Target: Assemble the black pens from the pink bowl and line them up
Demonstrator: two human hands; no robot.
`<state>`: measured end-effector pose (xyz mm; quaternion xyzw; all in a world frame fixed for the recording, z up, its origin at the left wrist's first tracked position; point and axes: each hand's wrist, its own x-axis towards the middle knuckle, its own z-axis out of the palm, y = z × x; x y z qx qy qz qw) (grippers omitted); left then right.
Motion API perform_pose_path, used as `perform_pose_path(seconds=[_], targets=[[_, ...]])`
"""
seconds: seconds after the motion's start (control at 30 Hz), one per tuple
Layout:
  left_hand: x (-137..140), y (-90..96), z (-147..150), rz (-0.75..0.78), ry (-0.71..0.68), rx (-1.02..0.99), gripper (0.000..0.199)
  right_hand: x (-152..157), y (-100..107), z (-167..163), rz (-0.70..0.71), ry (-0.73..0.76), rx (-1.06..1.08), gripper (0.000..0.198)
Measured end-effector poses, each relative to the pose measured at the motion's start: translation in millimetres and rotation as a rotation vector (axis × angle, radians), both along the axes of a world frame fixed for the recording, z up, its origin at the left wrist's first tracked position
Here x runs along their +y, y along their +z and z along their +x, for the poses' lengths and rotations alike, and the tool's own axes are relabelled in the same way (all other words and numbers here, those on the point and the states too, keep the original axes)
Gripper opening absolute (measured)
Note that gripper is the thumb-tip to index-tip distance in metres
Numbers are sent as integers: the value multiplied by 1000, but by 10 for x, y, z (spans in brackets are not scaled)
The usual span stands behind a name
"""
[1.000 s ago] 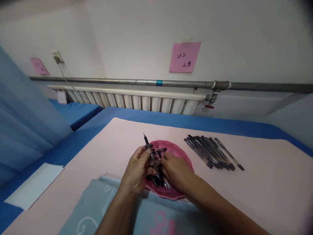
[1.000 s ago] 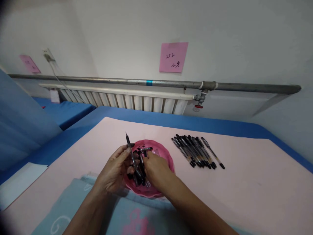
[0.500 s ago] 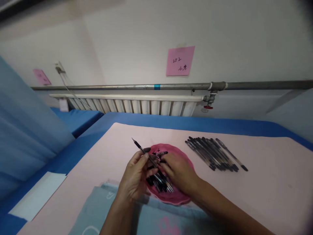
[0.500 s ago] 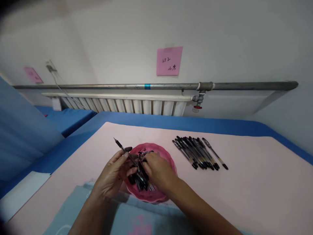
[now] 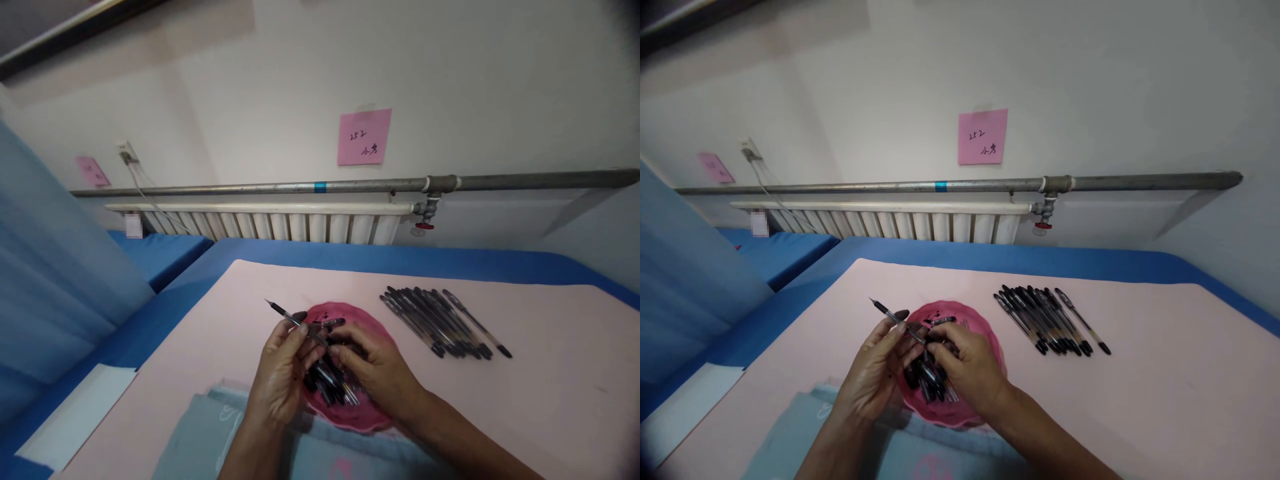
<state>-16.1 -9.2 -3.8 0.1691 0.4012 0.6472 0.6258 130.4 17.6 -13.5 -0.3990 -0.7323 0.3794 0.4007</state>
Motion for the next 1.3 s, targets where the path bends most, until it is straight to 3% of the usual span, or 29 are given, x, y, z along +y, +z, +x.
perform_pose_path(seconds=[0.43,0.67,1.07,1.3], targets=[[-2,-6,36,14,14,39,30,-48,3,3,49,-10,-29,14],[7,-41,55,1,22,5,25,-63,-42,20,318,14,-108,11],[5,-66,102,-38,61,10,28,-94,-41,96,704,47,-329,22],[9,-94,148,-38,122,45,32,-119,-14,63,925,-15,-237,19]])
